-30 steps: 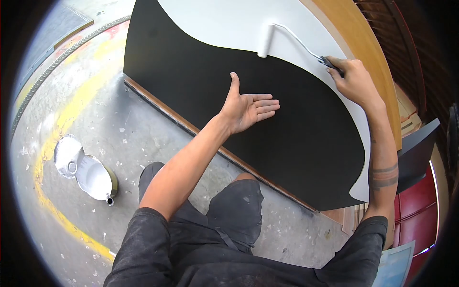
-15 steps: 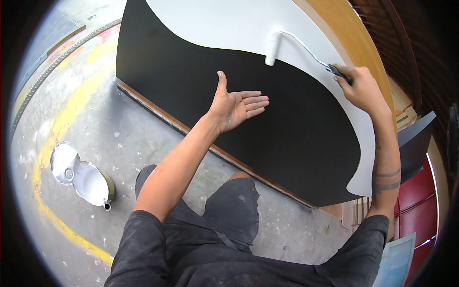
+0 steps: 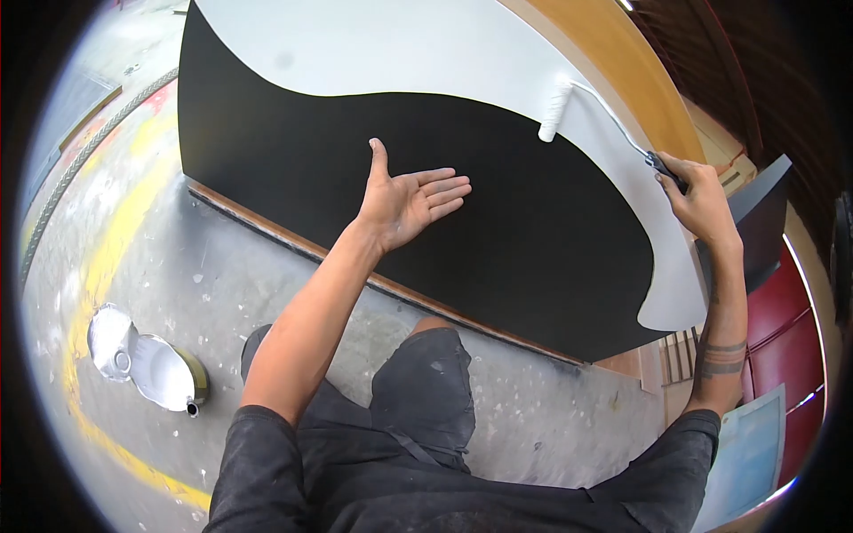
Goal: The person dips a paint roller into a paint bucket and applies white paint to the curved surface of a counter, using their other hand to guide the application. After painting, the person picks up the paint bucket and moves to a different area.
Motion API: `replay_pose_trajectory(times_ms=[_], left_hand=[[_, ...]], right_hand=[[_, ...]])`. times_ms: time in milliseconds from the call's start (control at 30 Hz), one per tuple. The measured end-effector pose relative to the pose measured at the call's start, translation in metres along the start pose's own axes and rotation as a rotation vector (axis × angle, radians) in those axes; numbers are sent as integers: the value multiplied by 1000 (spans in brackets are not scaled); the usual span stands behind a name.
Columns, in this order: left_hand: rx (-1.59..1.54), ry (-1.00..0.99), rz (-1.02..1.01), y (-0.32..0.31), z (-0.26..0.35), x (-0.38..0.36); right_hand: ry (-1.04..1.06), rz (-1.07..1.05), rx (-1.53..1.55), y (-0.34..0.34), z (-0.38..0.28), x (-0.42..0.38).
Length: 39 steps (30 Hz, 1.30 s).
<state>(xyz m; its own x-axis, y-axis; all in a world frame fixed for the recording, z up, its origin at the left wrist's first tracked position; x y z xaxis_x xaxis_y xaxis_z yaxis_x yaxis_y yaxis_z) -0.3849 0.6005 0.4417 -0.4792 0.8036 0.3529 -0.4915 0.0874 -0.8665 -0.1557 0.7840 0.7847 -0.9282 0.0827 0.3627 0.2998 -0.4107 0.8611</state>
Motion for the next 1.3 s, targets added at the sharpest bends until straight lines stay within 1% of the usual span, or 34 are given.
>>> replay_pose_trajectory(times_ms=[167,233,300,333,400,467,567,600,667,700,767,800,867,1033,1133,1300], left_hand=[[-13,15,-7,5,-6,-3],[-33,23,18,16,-8,-13],[-31,15,36,32,-13,-24],[-42,2,60,42,-18,-31],[-48,-10,97,62,-32,-48],[-55,20,111,86,-50,-70],[-103,49,247,123,-87,-113],[-105,39,251,133,-98,-125],[-272,76,405,154,-120,-152],[-277,72,408,164,-131,-164],[-247,118,550,185,-150,-184],[-250,116,549,195,-155,-190],[10,257,590,208,-161,-196],[34,269,591,203,-156,-196],[38,279,587,205,-157,-197],[49,303,565,200,-159,-197]], right_hand=[[-18,11,22,4,32,-25],[-14,21,47,5,33,-35],[-38,49,101,5,26,-43],[-28,53,106,1,25,-44],[26,150,147,-7,24,-41],[38,152,147,-15,21,-29],[65,164,146,-26,9,-8],[84,173,145,-28,4,-2],[126,174,142,-34,-5,15],[157,182,137,-36,-11,24],[159,174,146,-39,-31,39],[155,168,156,-40,-42,46],[150,166,168,-44,-60,60],[142,194,220,-59,-94,86],[118,174,196,-55,-116,100],[132,200,215,-51,-132,117]])
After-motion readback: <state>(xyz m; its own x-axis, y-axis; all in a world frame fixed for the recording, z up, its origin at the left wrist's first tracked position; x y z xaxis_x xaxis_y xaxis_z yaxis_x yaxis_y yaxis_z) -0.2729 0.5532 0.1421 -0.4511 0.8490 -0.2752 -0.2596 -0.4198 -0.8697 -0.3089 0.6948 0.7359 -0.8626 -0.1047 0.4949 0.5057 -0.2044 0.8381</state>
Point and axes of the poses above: each hand's wrist, its own x-axis towards the middle knuckle, its own y-axis out of the back of the hand, z = x × y, the point moved 1 cm from there along x, towards the middle knuckle, and after that the axes turned 4 degrees about x, right-handed, at the moved point
